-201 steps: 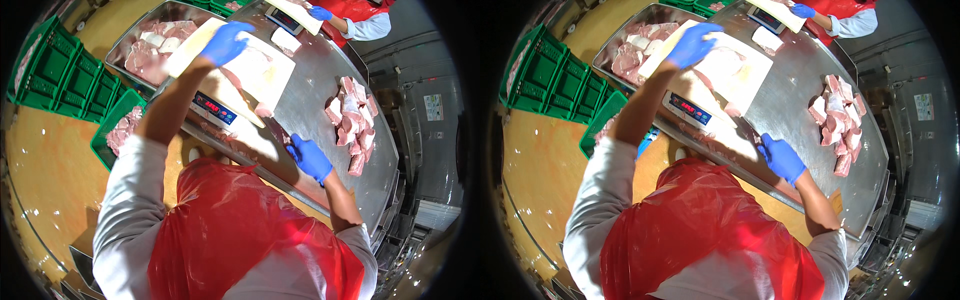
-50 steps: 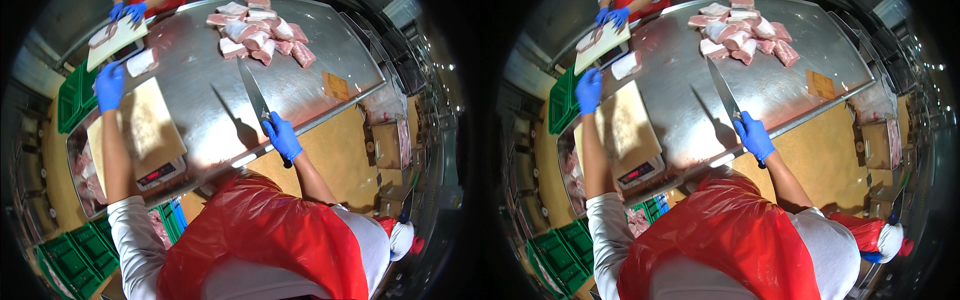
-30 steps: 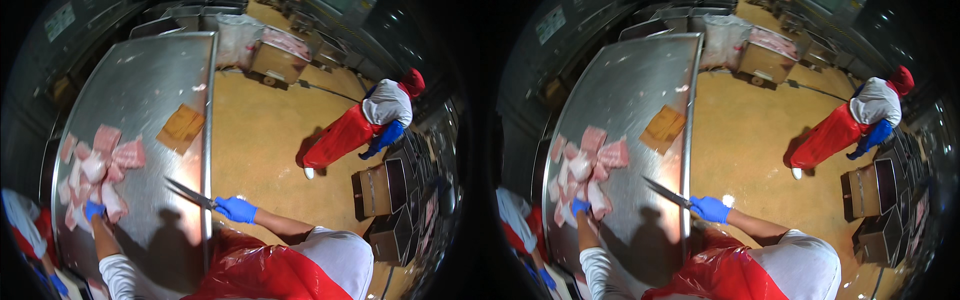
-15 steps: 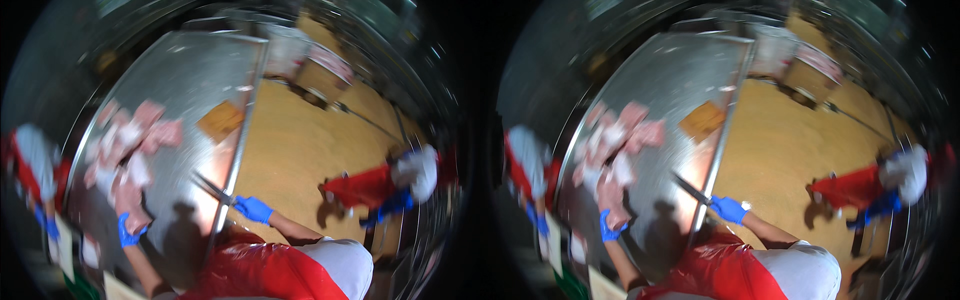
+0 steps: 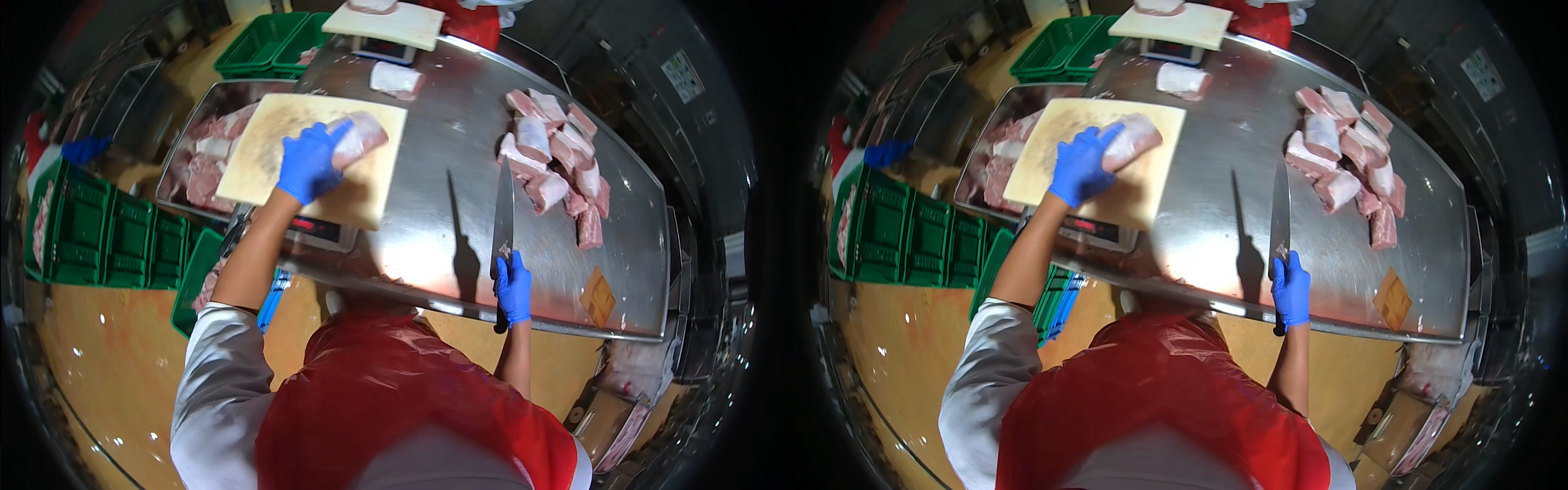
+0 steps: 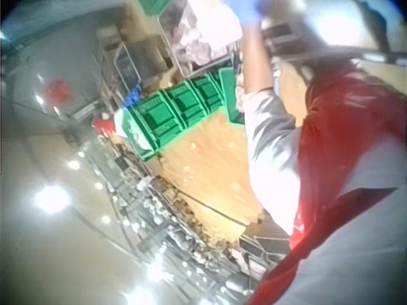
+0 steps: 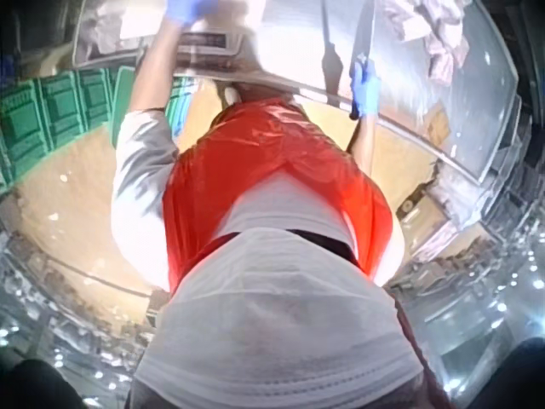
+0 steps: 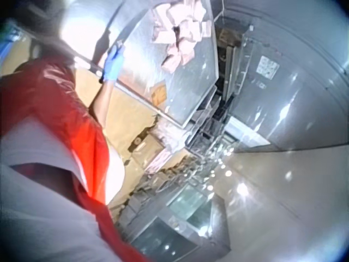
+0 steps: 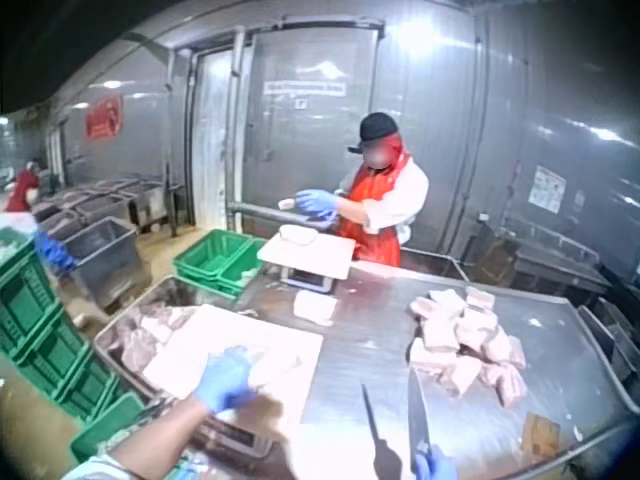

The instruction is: The person cuts raw meat into smaller pieces using a knife on a cutting board. The cut pieces are placed into a green plastic crate. The person wears blue gloves and a red apron while working at a stainless steel table.

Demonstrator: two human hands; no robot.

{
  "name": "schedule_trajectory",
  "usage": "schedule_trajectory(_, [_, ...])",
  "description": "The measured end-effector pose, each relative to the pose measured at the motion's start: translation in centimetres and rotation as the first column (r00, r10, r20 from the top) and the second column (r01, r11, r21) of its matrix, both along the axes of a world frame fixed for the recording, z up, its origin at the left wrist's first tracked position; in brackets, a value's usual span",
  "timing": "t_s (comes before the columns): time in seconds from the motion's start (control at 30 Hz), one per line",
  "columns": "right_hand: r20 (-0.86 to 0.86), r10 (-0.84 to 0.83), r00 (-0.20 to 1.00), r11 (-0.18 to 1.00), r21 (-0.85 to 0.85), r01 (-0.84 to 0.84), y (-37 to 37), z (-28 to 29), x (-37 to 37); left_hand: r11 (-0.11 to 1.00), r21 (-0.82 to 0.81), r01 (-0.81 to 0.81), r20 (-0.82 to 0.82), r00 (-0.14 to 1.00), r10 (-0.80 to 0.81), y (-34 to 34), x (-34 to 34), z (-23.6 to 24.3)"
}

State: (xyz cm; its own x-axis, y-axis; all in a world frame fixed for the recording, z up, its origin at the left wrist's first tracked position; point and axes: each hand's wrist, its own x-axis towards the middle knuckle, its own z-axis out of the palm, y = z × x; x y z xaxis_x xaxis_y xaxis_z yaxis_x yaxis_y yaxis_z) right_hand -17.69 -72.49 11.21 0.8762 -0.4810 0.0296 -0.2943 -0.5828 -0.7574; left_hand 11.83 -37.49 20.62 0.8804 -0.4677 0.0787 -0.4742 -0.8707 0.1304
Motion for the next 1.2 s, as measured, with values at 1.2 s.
schedule_trajectory(1.2, [0.124,0.539,0.833,0.837,-0.187,-0.514,17.0,3.9,10.7,0.379,-0.897,-0.227,-0.040,0.896,0.442,7.0,-8.4,-10.9])
